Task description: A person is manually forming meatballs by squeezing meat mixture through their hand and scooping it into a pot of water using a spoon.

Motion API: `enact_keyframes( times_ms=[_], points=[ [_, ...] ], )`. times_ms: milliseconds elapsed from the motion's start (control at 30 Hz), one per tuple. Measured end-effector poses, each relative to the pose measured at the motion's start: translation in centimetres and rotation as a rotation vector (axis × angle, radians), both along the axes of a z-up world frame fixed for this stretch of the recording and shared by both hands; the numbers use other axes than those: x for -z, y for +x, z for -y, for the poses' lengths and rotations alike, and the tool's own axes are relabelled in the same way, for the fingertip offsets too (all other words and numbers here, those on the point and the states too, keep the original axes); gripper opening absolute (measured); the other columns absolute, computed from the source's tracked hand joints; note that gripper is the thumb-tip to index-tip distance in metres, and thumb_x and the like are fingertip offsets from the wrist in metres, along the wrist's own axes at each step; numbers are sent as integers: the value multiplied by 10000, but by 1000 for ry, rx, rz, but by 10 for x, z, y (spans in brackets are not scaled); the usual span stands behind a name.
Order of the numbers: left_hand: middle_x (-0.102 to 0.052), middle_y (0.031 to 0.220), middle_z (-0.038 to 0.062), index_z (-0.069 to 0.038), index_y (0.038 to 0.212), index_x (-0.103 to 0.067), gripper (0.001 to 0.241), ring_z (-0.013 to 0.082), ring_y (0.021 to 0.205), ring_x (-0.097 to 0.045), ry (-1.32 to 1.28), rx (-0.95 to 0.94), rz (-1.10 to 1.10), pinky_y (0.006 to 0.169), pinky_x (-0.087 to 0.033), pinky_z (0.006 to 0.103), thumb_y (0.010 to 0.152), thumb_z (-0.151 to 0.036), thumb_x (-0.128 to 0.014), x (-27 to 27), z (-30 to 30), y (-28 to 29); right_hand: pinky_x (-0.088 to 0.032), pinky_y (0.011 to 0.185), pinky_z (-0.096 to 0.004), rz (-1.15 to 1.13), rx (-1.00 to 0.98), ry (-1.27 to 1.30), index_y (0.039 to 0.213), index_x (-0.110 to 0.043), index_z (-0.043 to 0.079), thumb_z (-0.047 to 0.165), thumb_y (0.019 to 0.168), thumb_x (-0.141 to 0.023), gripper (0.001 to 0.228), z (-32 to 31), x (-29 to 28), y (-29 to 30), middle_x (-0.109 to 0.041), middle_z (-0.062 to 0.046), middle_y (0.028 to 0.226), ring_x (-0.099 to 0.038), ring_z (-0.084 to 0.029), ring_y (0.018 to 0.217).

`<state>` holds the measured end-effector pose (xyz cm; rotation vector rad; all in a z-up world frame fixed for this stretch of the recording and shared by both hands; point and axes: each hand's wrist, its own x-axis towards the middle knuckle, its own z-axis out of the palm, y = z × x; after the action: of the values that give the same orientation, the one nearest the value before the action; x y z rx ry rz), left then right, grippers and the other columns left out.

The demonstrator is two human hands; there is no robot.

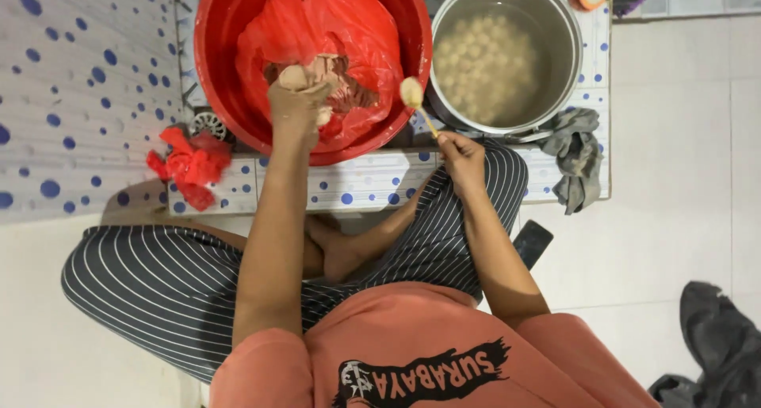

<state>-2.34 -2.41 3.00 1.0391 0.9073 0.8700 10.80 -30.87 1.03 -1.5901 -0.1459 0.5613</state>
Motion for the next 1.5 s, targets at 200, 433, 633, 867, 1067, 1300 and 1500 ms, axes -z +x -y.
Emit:
enact_keyframes(
  times_ms=[200,433,633,867,1067,1300,1500],
  points=[
    [-623,761,-26,-171,748,-651,147,116,708,-582,65,187,-428,649,-500,286,804,-299,-695,-163,55,-1,-185,363,-189,-140,-21,195,1043,-777,50,176,960,-724,159,8,-3,15,-523,10,598,-304,-32,412],
    [-599,619,42,-102,637,-565,190,101,470,-449,-140,163,89,401,-298,240,677,68,-490,-133,39,-8,-162,361,-192,-163,-28,222,1064,-767,27,164,984,-695,175,9,-9,11,-508,-5,594,-266,-27,392],
    [-722,737,46,-48,917,-777,97,61,500,-560,-253,185,-46,342,-366,157,913,46,-755,-39,-15,-10,-227,402,-188,-16,-61,114,1057,-783,101,150,1014,-675,126,6,4,4,-561,37,637,-346,-28,456],
    [-418,733,28,-139,724,-415,334,223,514,-523,-188,564,442,495,-462,298,880,-126,-711,14,-17,2,-316,324,-206,54,145,70,1086,-761,-4,63,991,-703,130,0,29,5,-549,-77,579,-433,-71,337],
    [-605,544,90,-53,925,-681,127,157,393,-583,-257,311,218,308,-415,261,888,-159,-743,-33,4,-6,-313,324,-199,113,99,22,1106,-758,-15,64,999,-694,147,-7,26,3,-551,-71,583,-423,-45,342],
    [-747,760,87,-77,992,-698,497,147,608,-703,246,231,-137,502,-569,225,587,14,-970,13,-9,-5,-321,320,-215,126,114,7,1091,-762,-3,59,992,-720,125,-26,-5,2,-575,-93,587,-434,-60,337],
    [-591,512,50,-47,660,-614,378,74,469,-517,219,283,-95,421,-454,270,670,-183,-968,-53,11,-6,-313,378,-175,239,39,-51,1090,-773,23,61,1006,-717,108,-43,-50,1,-575,-63,586,-406,-16,407]
  ],
)
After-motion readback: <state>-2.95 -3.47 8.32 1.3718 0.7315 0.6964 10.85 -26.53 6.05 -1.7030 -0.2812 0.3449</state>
